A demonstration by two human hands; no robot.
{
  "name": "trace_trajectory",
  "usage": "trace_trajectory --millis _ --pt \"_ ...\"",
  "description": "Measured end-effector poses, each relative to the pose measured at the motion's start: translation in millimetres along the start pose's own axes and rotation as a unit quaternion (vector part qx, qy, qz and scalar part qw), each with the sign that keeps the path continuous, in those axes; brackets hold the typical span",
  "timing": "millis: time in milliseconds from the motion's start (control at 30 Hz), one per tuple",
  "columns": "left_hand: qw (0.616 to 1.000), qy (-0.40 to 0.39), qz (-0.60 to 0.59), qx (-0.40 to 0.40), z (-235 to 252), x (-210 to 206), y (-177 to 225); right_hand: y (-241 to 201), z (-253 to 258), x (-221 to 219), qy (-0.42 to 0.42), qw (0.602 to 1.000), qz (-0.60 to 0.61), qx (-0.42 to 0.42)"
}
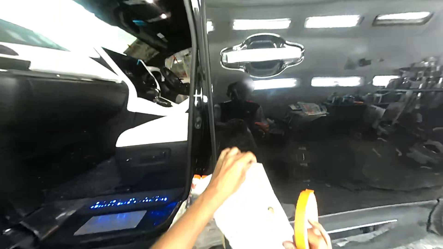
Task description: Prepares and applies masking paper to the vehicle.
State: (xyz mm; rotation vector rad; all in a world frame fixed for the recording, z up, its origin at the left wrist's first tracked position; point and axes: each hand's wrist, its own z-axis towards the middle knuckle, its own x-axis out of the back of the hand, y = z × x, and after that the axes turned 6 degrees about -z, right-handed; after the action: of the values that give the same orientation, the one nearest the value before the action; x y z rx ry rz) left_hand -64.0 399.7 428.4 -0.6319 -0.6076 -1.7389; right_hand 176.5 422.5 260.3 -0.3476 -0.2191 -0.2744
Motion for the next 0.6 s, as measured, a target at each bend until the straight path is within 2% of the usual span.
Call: trace_trajectory --millis 33,100,167,267,400,467,533,600 --pt "0.998 0.038 0.027 -0.049 26 5 -4 1 25 -6 0.023 0.999 -0.03 0.015" --pt "0.99 0.086 0.066 -0.095 68 14 -13 7 69 -26 0.051 0.993 -0.093 0.043" --pt "0.981 0.118 0.106 -0.113 96 15 -23 23 108 -53 0.063 0.983 -0.149 0.083" --pt "0.971 0.121 0.171 -0.119 118 10 -37 49 148 -92 0.048 0.969 -0.204 0.133" --pt "0.957 0.108 0.252 -0.096 136 10 -39 76 163 -127 0.012 0.953 -0.253 0.168" --pt "0.95 0.13 0.276 -0.062 144 9 -34 88 161 -138 -0.004 0.943 -0.284 0.176" --pt "0.945 0.173 0.274 -0.045 148 5 -22 101 158 -145 0.006 0.933 -0.304 0.191" --pt "0.95 0.203 0.222 -0.08 147 -2 -13 106 157 -147 0.03 0.929 -0.306 0.206"
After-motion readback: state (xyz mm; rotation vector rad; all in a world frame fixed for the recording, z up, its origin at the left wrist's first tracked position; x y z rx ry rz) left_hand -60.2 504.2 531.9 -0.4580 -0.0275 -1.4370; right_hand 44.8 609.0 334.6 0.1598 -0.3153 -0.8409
